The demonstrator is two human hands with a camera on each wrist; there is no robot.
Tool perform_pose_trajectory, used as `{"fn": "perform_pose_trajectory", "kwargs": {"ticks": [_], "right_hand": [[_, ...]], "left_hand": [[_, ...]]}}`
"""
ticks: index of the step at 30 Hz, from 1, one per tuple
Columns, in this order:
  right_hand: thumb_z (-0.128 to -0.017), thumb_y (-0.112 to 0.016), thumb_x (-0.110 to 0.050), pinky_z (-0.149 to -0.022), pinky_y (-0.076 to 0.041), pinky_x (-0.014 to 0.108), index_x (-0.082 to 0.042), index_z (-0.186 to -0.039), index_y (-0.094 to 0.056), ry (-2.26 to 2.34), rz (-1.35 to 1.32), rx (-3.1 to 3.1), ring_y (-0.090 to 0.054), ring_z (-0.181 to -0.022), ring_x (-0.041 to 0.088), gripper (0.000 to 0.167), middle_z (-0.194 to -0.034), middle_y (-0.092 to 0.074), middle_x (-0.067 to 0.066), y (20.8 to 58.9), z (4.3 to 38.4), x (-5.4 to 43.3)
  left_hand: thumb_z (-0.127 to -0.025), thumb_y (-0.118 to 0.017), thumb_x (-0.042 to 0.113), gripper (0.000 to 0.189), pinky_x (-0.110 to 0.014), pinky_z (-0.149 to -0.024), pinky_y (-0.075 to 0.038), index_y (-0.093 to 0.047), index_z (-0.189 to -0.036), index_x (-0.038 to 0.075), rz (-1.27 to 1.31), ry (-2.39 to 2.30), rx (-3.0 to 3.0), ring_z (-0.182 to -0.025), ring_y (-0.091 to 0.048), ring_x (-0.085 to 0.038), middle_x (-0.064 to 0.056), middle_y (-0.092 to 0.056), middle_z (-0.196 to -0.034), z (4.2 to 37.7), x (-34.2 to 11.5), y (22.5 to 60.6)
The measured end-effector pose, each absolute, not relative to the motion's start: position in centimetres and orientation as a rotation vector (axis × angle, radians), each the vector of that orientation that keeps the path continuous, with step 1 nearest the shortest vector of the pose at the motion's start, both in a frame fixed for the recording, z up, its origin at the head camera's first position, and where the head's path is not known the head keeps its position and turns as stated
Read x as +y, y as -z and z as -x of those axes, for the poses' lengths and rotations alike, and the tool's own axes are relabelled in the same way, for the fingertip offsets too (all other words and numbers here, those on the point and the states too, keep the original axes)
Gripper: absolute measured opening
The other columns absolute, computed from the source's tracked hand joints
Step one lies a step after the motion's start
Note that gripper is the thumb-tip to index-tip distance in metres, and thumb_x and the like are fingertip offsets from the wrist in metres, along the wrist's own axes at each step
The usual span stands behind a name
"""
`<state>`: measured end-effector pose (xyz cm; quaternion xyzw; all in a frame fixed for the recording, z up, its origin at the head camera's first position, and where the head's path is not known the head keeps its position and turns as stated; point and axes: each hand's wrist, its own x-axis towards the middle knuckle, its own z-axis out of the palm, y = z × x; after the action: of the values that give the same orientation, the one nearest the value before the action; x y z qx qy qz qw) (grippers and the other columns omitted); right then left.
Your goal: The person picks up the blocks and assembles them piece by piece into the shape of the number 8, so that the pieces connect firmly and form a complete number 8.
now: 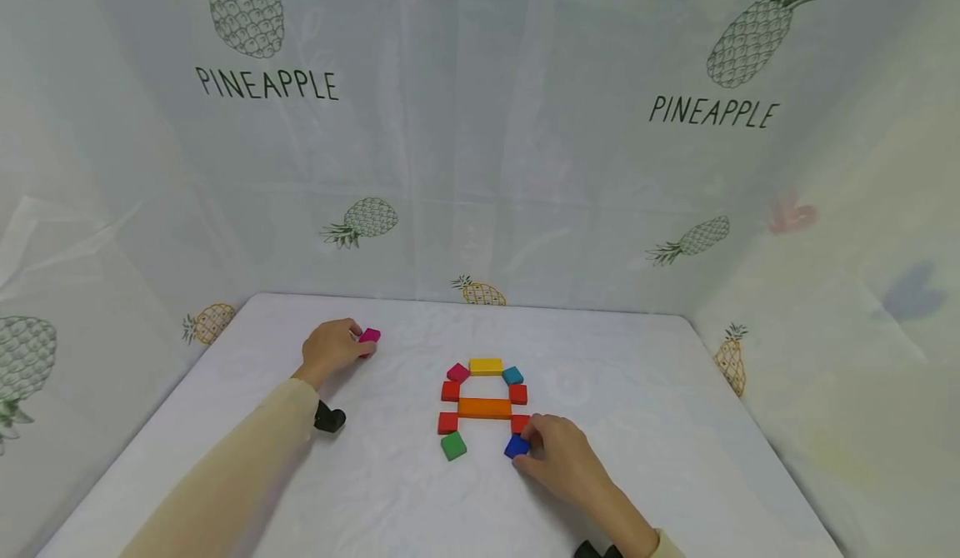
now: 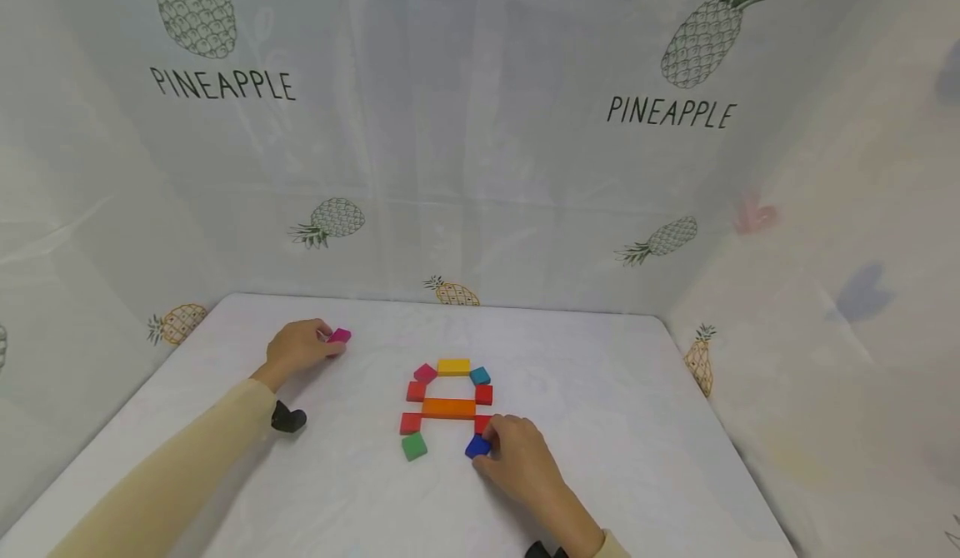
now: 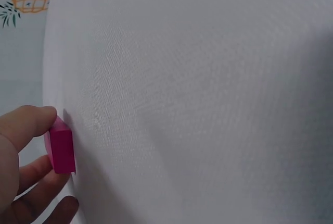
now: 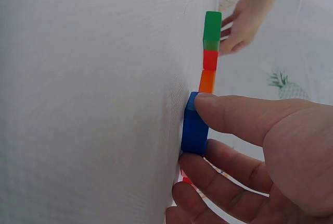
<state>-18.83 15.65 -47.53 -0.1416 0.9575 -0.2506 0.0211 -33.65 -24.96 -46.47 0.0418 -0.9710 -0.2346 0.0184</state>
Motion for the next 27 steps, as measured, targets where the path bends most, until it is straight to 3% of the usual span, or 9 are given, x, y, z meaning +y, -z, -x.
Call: {"fn": "perform_pose_trajectory", "kwargs": {"ticks": [7,19,27], "right_hand": [[-0.084,-0.092,-0.029,-0.070,-0.050,0.026,-0.017,-0.099,-0.070,0.779,0.445,2.970,-0.052,-0.079,0.012,0.028,-0.082,-0.059,-0.010,47.6,18.9,15.7],[-0.084,-0.092,-0.028,-0.073,-0.052,0.028,-0.017,-0.098,-0.071,0.781,0.463,2.979,-0.052,-0.080,0.012,0.028,-0.084,-0.061,-0.010,47.5,18.9,15.7],[-0.084,-0.092,-0.028,-0.072,-0.050,0.027,-0.017,-0.098,-0.070,0.777,0.482,2.990,-0.051,-0.080,0.011,0.028,-0.083,-0.060,-0.010,47.7,18.8,15.7]], "left_hand": [[-0.090,-0.077,0.034,0.040,-0.050,-0.081,-0.051,-0.074,-0.118,0.005,-0.113,0.687,-3.028,-0.102,-0.064,-0.036,-0.016,-0.075,-0.114,33.9,-24.8,46.5],[-0.088,-0.078,0.028,0.033,-0.040,-0.072,-0.051,-0.076,-0.115,0.009,0.095,0.635,-2.995,-0.088,-0.064,-0.026,-0.006,-0.074,-0.095,33.5,-23.8,45.2],[-0.088,-0.084,0.028,0.031,-0.042,-0.077,-0.055,-0.076,-0.114,0.013,0.259,0.655,-3.015,-0.092,-0.064,-0.026,-0.005,-0.073,-0.100,32.4,-21.4,44.2]]}}
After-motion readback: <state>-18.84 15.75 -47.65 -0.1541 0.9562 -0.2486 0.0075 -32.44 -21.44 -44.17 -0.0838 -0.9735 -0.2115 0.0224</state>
